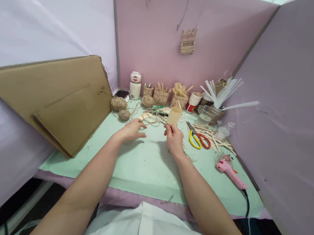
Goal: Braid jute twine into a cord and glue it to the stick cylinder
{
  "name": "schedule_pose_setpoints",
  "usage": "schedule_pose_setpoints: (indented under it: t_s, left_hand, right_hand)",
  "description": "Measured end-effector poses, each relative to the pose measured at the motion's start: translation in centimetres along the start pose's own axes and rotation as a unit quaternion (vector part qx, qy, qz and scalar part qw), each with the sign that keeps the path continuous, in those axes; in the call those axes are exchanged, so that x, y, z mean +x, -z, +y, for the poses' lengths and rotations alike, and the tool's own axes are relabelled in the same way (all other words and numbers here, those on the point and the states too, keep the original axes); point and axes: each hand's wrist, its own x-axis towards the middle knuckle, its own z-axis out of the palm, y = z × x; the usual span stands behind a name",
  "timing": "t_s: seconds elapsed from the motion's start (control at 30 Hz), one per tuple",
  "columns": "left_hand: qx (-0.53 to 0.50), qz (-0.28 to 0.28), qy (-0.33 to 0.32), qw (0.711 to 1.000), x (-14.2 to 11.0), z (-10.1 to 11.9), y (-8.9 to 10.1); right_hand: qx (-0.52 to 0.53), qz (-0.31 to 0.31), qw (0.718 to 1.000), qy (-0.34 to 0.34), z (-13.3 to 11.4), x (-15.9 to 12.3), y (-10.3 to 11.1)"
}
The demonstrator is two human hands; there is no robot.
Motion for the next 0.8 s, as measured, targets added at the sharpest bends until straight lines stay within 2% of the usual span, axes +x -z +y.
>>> schedule_pose_setpoints:
  t_s: [0.03,0.1,0.23,0.33,0.43,0.53,0.67,0.8]
  left_hand:
    - [-0.03,0.019,-0.005,0.999,0.0,0.4,-0.3]
    - [-0.145,0.011,0.019,0.989,0.2,1.6,-1.2]
    - [-0.377,0.053,0.112,0.918,0.4,3.5,-3.6]
    - [-0.48,0.044,0.123,0.867,0.5,4.0,-4.8]
    - [-0.527,0.049,0.117,0.84,0.5,4.0,-5.1]
    - [-0.544,0.067,0.117,0.828,0.5,3.9,-4.9]
    - [-0.546,0.07,0.126,0.826,0.6,3.6,-4.7]
    - [-0.533,0.053,0.124,0.836,0.6,3.6,-4.7]
  right_hand:
    - [0.019,0.0,1.0,-0.005,-0.2,-0.1,0.0]
    - [0.045,-0.009,0.999,-0.011,-0.5,-0.3,-0.1]
    - [0.073,-0.041,0.996,-0.015,-0.7,-0.6,-0.4]
    - [0.086,-0.068,0.994,-0.017,-0.8,-0.7,-0.5]
    - [0.071,-0.086,0.994,-0.007,-0.8,-0.8,-0.6]
    - [0.026,-0.087,0.996,0.018,-0.7,-0.7,-0.5]
    - [-0.038,-0.11,0.992,0.056,-0.4,-0.7,-0.3]
    - [-0.071,-0.137,0.985,0.075,-0.4,-0.7,-0.2]
